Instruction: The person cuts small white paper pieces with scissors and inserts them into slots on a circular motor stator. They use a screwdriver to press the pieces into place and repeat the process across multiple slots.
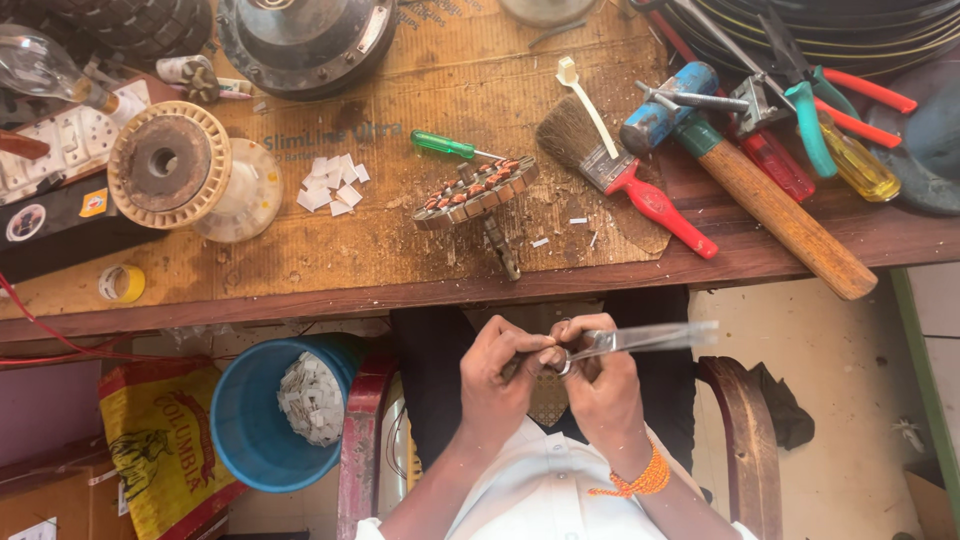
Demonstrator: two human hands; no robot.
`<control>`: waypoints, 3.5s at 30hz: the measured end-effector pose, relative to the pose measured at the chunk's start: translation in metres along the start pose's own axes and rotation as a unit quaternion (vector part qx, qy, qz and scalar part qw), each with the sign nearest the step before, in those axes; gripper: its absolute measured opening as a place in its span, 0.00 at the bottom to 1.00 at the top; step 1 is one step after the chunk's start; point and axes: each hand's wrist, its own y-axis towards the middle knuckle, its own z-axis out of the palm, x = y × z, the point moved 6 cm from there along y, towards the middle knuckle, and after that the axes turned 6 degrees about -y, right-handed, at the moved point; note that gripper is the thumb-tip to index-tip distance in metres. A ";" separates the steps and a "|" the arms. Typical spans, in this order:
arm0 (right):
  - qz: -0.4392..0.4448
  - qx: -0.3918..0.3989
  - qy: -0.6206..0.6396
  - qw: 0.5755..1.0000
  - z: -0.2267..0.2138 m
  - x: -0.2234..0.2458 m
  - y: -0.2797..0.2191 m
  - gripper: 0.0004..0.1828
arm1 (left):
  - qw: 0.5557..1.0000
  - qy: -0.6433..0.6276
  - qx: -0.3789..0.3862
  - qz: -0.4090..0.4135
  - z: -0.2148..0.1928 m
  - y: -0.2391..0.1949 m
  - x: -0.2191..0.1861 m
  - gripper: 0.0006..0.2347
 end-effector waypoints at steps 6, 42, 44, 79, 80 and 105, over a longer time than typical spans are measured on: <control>0.046 0.091 0.070 0.992 -0.013 -0.002 0.010 0.15 | 0.972 -0.175 -0.003 -0.159 -0.008 0.001 0.016 0.07; 0.210 0.405 -0.026 0.890 -0.010 0.016 -0.015 0.30 | 0.959 -0.189 -0.078 -0.197 -0.035 0.033 -0.009 0.06; 0.210 0.397 -0.029 0.893 -0.010 0.017 -0.014 0.28 | 0.959 -0.186 -0.079 -0.200 -0.035 0.032 -0.010 0.06; 0.173 0.295 -0.043 0.939 -0.036 -0.012 -0.024 0.21 | 0.913 -0.299 -0.111 -0.255 -0.032 0.025 0.012 0.07; 0.124 0.255 -0.013 0.959 -0.040 -0.001 -0.021 0.25 | 0.918 -0.293 -0.099 -0.246 -0.030 0.024 0.009 0.08; 0.077 0.103 -0.053 0.990 -0.021 0.016 -0.001 0.13 | 0.968 -0.110 0.044 -0.222 -0.009 -0.003 -0.013 0.08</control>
